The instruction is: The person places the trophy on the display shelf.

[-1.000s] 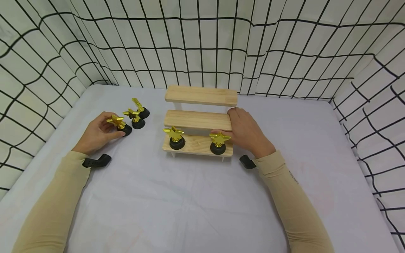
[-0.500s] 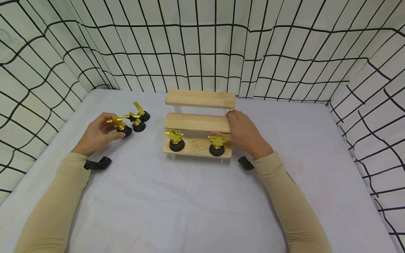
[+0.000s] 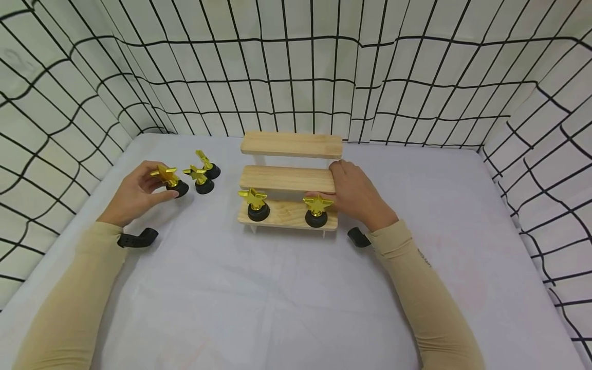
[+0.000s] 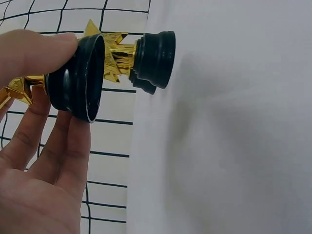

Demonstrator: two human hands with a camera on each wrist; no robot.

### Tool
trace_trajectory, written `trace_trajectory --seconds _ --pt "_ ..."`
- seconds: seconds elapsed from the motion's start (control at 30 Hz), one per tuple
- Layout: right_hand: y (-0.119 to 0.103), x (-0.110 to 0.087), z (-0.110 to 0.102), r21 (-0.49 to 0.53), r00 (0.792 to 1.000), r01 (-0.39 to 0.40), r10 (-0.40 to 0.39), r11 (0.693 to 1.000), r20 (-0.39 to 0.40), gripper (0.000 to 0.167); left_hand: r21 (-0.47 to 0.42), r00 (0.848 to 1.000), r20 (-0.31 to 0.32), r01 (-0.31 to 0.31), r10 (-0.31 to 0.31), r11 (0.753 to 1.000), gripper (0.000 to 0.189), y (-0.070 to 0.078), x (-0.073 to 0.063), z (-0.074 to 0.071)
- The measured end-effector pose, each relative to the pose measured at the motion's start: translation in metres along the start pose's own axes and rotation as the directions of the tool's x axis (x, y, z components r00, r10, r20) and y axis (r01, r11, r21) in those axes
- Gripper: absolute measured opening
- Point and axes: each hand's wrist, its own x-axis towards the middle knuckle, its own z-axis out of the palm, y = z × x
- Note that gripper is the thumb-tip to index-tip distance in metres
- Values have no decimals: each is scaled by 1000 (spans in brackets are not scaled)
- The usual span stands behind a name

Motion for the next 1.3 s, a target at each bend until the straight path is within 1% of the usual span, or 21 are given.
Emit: trace_trajectory --seconds 0.17,0.27,0.4,0.53,0.73,0.87,1.07,1.3 --pt "1 -1 0 -15 999 25 -25 1000 -21 95 28 1000 0 8 -8 1000 54 8 0 -5" --pt "1 -1 0 -39 999 38 -40 999 -36 101 44 1000 0 -2 2 999 54 12 0 -7" --pt "1 -2 0 -94 994 68 -75 993 -75 106 59 1000 -2 -25 25 998 54 19 2 -9" --pt "1 -2 0 -129 990 79 -93 989 -109 107 80 999 2 -43 43 996 54 25 2 -11" --pt "2 -2 0 -153 983 93 -115 984 -143 106 115 997 15 -72 71 991 52 38 4 -11" --pt "3 -2 -1 -157 981 98 -122 983 -151 108 134 995 18 -99 98 986 51 47 4 -10" --pt "1 -1 -1 -169 983 91 -116 981 -142 111 139 989 25 -149 147 979 53 59 6 -8" --pt "0 -2 -2 -179 984 72 -99 981 -147 111 195 991 50 -134 126 972 54 75 8 -4"
